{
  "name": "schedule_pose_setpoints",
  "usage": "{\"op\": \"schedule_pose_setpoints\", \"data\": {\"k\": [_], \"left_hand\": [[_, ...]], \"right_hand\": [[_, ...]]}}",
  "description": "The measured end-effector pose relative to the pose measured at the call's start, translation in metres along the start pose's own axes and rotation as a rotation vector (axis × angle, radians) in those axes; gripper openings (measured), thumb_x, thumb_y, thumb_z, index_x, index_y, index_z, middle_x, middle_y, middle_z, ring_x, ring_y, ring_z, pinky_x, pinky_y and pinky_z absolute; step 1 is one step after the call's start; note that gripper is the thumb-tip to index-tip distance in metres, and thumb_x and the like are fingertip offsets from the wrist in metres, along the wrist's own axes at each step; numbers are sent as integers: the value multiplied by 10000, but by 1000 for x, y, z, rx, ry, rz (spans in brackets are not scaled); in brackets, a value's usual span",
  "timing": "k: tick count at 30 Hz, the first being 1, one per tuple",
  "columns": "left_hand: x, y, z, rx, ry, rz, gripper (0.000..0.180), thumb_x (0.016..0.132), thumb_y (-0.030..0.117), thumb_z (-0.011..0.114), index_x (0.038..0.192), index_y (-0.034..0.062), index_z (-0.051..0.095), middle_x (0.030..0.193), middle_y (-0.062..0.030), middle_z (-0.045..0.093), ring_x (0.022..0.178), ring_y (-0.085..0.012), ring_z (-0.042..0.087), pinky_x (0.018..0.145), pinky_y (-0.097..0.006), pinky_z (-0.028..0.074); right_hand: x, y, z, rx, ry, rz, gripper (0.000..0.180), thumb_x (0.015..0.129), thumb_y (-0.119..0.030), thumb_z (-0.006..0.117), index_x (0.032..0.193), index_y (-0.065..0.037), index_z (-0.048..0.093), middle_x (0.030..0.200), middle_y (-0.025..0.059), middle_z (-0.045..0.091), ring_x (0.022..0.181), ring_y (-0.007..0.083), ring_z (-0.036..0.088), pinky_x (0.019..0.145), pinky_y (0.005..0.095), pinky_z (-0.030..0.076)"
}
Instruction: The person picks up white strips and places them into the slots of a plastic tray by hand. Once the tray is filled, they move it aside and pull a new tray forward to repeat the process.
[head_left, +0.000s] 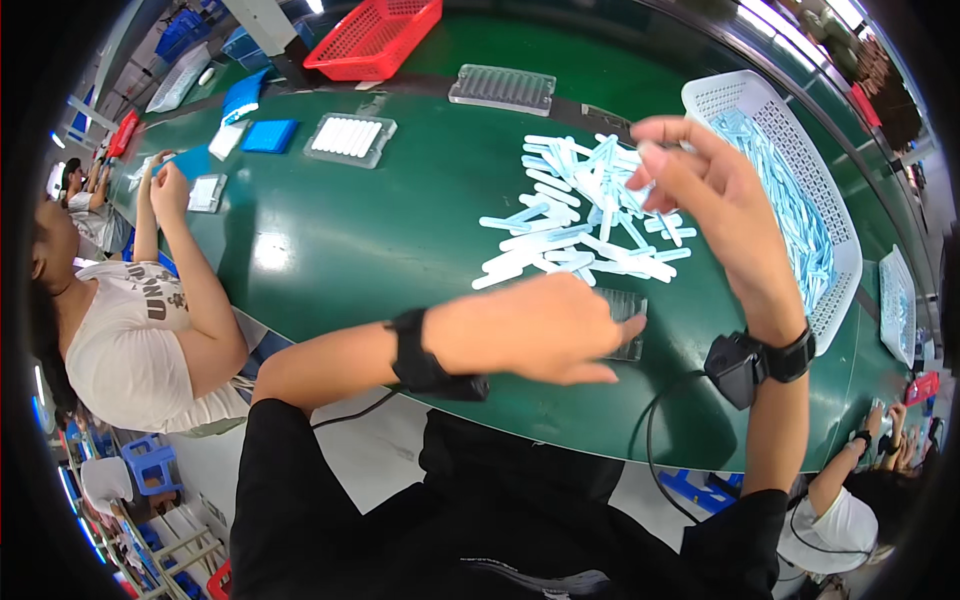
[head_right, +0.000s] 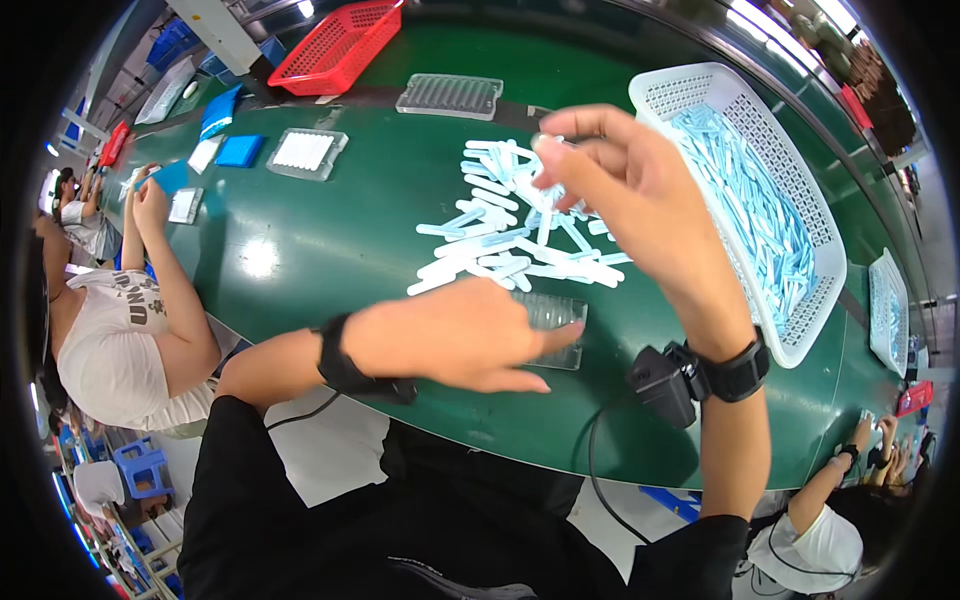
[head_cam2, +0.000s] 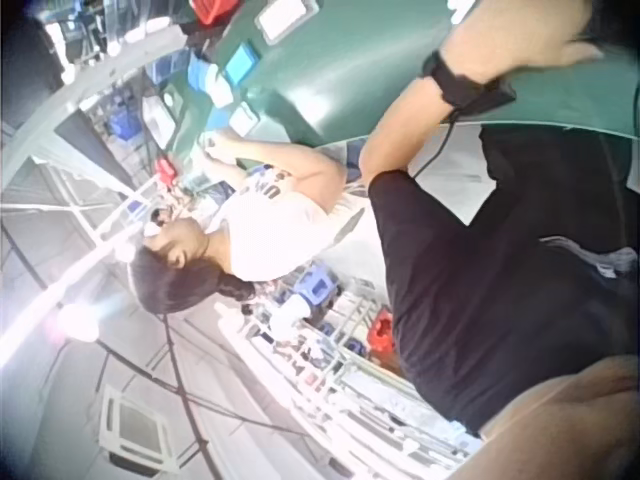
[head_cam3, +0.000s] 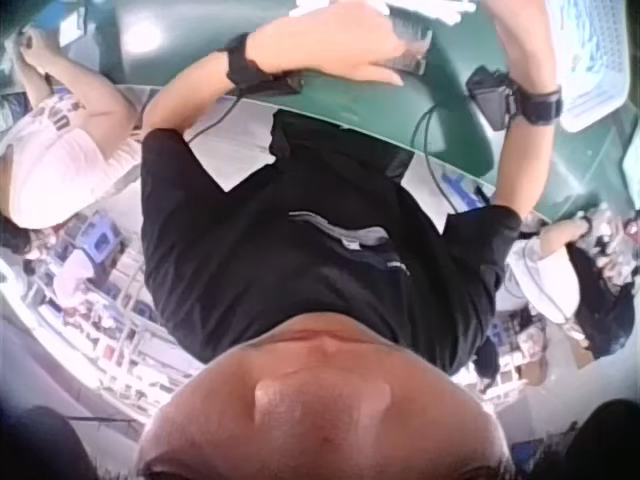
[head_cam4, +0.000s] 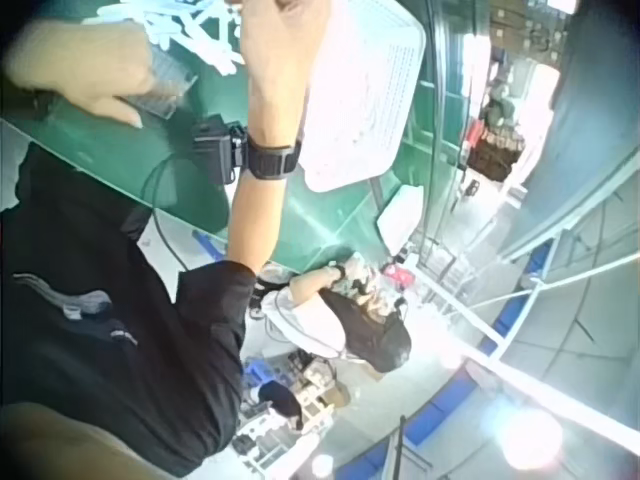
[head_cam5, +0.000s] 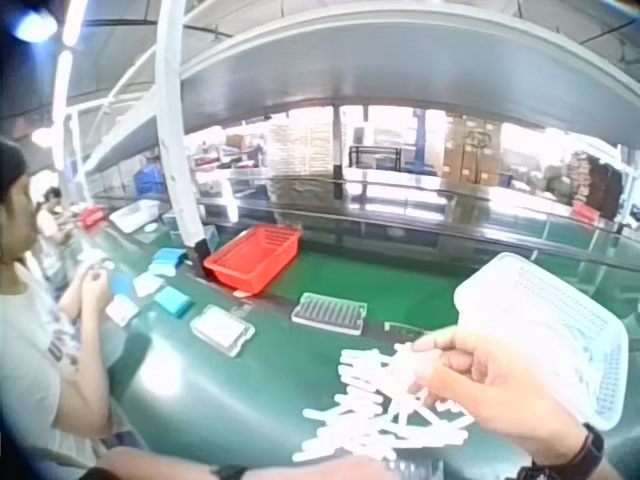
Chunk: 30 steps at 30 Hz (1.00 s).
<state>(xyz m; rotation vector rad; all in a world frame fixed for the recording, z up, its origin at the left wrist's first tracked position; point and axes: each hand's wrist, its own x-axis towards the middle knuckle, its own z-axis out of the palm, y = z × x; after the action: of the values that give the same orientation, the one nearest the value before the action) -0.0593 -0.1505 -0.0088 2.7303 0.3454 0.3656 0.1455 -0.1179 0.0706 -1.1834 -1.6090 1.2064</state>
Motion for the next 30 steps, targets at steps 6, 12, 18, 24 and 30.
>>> {"op": "schedule_pose_setpoints", "data": {"k": [6,12,18,24,30], "left_hand": [[-20,-70,-53,-178,325,-336,85,990,203,724,1015,121,726,512,-42,456,449,-174,386,478,-327,288],[-55,-103,-58,-348,192,-520,136,940,156,787,954,40,717,548,47,323,535,-63,261,516,-313,211],[-58,-97,-59,-306,77,-547,196,867,159,847,953,37,720,554,28,286,533,-85,248,531,-317,186],[-52,-89,-57,-341,55,-604,164,933,141,779,916,26,663,559,23,300,544,-94,252,527,-323,200],[-46,-87,-46,-372,138,-666,209,1025,162,691,907,7,615,592,43,363,589,-61,288,531,-296,229]], "right_hand": [[-48,51,-12,-43,34,238,270,1032,-246,706,1128,7,700,923,38,746,851,64,674,733,206,486],[-66,85,0,76,176,66,133,1036,-127,686,1066,-1,719,901,-5,712,827,45,664,694,177,462],[-62,79,-6,-600,252,-62,149,869,-88,813,1004,-47,766,821,43,663,660,134,597,639,247,456],[-61,84,-5,-677,141,-225,218,819,-175,859,1010,-93,790,940,54,676,898,225,651,719,374,521],[-63,87,-11,-684,155,-151,155,833,-114,832,985,-90,811,885,38,729,746,222,650,653,354,524]]}}
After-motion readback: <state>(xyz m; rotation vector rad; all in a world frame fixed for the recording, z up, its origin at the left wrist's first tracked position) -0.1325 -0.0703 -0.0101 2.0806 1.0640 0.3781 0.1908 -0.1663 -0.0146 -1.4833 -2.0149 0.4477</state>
